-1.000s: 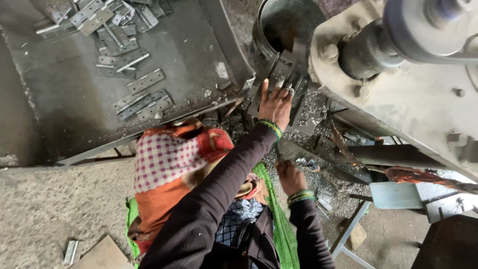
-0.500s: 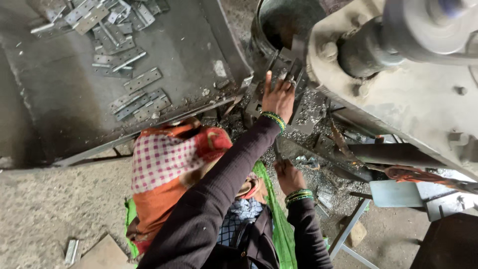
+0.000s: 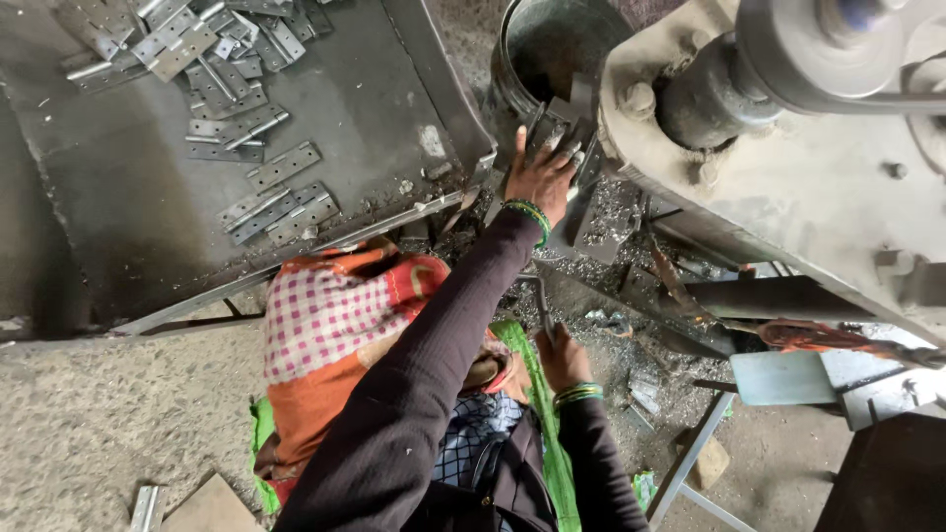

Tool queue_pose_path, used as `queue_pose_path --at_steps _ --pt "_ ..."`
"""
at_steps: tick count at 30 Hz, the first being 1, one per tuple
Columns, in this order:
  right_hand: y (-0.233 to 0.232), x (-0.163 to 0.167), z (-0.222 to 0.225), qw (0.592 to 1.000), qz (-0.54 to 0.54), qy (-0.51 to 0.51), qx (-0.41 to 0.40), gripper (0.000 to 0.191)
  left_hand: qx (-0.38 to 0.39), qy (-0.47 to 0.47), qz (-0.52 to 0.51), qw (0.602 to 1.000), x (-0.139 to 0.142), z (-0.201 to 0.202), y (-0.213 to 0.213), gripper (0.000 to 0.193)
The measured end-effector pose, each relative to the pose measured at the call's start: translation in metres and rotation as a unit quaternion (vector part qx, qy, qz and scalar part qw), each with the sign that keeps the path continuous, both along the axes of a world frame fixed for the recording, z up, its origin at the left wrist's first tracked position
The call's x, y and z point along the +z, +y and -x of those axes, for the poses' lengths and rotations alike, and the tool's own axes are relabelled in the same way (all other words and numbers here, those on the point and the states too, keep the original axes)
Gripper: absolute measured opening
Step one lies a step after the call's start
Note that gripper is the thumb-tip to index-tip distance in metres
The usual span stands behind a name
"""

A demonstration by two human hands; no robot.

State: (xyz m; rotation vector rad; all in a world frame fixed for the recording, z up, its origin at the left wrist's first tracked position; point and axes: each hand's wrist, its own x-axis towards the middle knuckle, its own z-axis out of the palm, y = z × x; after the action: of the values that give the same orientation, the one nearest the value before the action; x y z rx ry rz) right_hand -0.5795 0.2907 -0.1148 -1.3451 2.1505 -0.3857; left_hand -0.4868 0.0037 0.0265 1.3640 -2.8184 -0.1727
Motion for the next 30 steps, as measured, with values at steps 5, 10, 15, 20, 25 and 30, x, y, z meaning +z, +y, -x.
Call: queue_pose_path --at_steps 5,10,15,20,25,30 --pt "-0.02 0.041 0.001 0.999 -0.049 0.017 0.009 0.039 0.011 0.068 -0.008 0.998 0.001 -0.034 0.065 0.082" --pt "-0.021 0.036 -0.005 0.998 0.001 0.062 0.009 0.048 0.023 0.229 0.121 0.966 -0.032 -0.072 0.118 0.05" --pt "-0.02 0.032 -0.002 0.999 0.01 0.053 0.004 0.048 -0.082 0.343 0.107 0.93 -0.017 -0.076 0.091 0.027" --pt "-0.021 0.035 -0.002 0.999 0.005 0.042 0.007 0.046 0.03 0.262 -0.193 0.945 0.019 -0.041 0.068 0.026" --pt "-0.021 0.033 0.004 1.0 -0.007 0.005 0.023 0.045 0.067 0.22 0.036 0.972 0.009 -0.005 0.098 0.068" --pt "-0.022 0.035 0.001 0.999 -0.016 0.023 0.025 0.045 0.022 0.281 -0.029 0.959 -0.016 -0.027 0.1 0.057"
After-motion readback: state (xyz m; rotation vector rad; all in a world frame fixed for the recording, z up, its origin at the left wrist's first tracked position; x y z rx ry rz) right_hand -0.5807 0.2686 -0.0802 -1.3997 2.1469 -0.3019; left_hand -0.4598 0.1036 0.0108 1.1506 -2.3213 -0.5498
